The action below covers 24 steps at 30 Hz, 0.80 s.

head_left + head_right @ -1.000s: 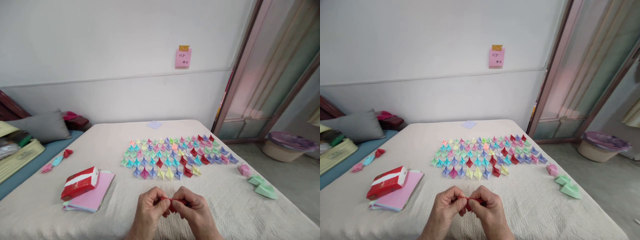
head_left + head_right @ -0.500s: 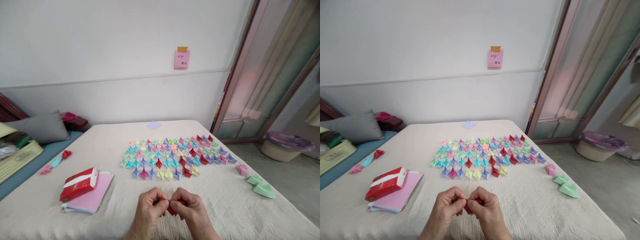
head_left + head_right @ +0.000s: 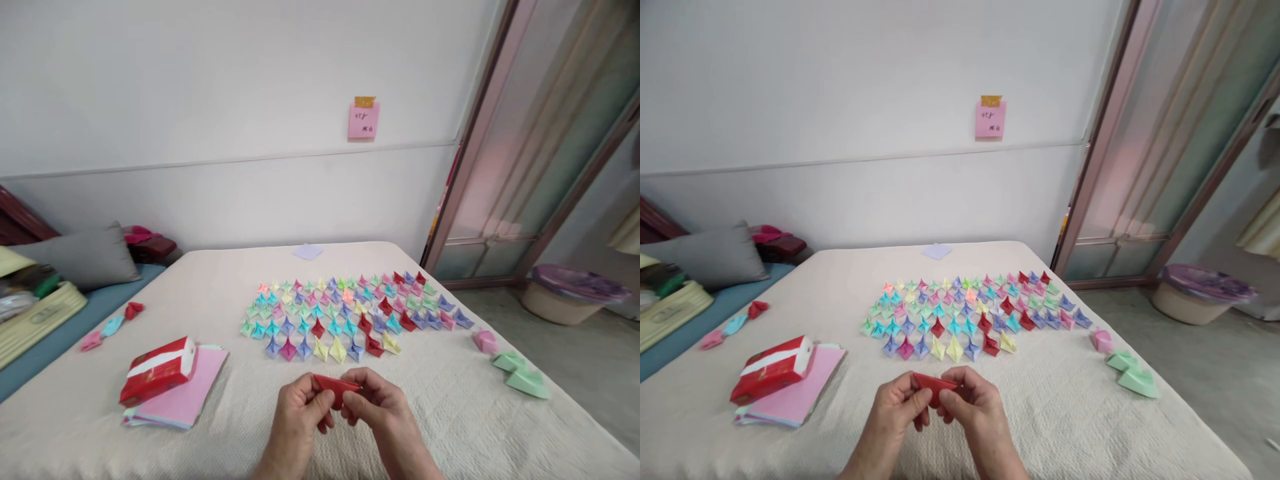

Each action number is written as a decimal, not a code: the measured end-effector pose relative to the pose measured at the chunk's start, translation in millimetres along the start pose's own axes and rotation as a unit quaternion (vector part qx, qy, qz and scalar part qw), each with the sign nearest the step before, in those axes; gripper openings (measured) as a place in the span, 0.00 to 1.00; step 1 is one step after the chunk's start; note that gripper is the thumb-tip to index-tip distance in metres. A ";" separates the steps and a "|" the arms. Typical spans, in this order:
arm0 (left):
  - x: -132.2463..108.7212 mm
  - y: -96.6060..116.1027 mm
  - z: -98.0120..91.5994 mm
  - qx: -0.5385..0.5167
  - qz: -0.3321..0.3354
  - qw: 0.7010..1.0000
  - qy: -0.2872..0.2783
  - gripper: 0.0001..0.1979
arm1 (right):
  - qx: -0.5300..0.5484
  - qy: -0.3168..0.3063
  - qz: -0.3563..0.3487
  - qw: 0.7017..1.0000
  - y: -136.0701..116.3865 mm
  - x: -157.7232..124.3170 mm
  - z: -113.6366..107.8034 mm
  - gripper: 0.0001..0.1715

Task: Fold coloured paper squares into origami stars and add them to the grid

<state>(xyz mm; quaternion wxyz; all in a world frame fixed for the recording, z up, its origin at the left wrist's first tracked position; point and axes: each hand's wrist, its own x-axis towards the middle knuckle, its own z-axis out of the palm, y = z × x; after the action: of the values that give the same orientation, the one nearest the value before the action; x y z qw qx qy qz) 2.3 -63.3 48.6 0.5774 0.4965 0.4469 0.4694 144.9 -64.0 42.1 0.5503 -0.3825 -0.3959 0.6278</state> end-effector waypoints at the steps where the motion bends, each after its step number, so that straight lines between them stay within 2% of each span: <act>1: 0.2 -0.5 -0.4 0.009 0.011 1.000 0.005 0.11 | 0.005 0.003 -0.010 1.000 -1.2 -0.5 0.0 0.08; 7: -0.3 -7.0 1.2 0.041 0.044 0.998 0.003 0.11 | -0.013 0.029 -0.052 0.998 -3.8 -3.9 -3.2 0.08; 9: 0.1 -6.8 1.9 0.032 0.042 0.999 0.002 0.11 | -0.065 0.036 -0.094 0.993 -5.4 -5.9 -3.2 0.07; 13: -1.2 -0.7 1.1 0.063 0.047 0.997 0.007 0.10 | -0.245 0.019 -0.223 0.943 -8.8 -10.0 -0.9 0.07; 15: -3.3 2.8 -0.4 0.095 0.057 0.994 -0.004 0.10 | -0.287 0.003 -0.251 0.925 -9.1 -11.0 -0.1 0.08; 21: -7.8 3.8 -5.0 0.161 0.085 0.982 -0.047 0.07 | -0.354 -0.006 -0.246 0.902 -11.7 -7.4 -4.1 0.12; 24: -5.9 -0.4 -5.8 0.169 0.085 0.981 -0.046 0.05 | -0.400 -0.018 -0.241 0.884 -15.1 -5.0 -7.3 0.10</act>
<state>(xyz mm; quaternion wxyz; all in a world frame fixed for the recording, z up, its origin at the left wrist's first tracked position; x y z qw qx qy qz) -4.2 -68.2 47.8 0.4630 0.6444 0.4491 0.4107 157.9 -67.2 53.3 0.4780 -0.4513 -0.7032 0.2708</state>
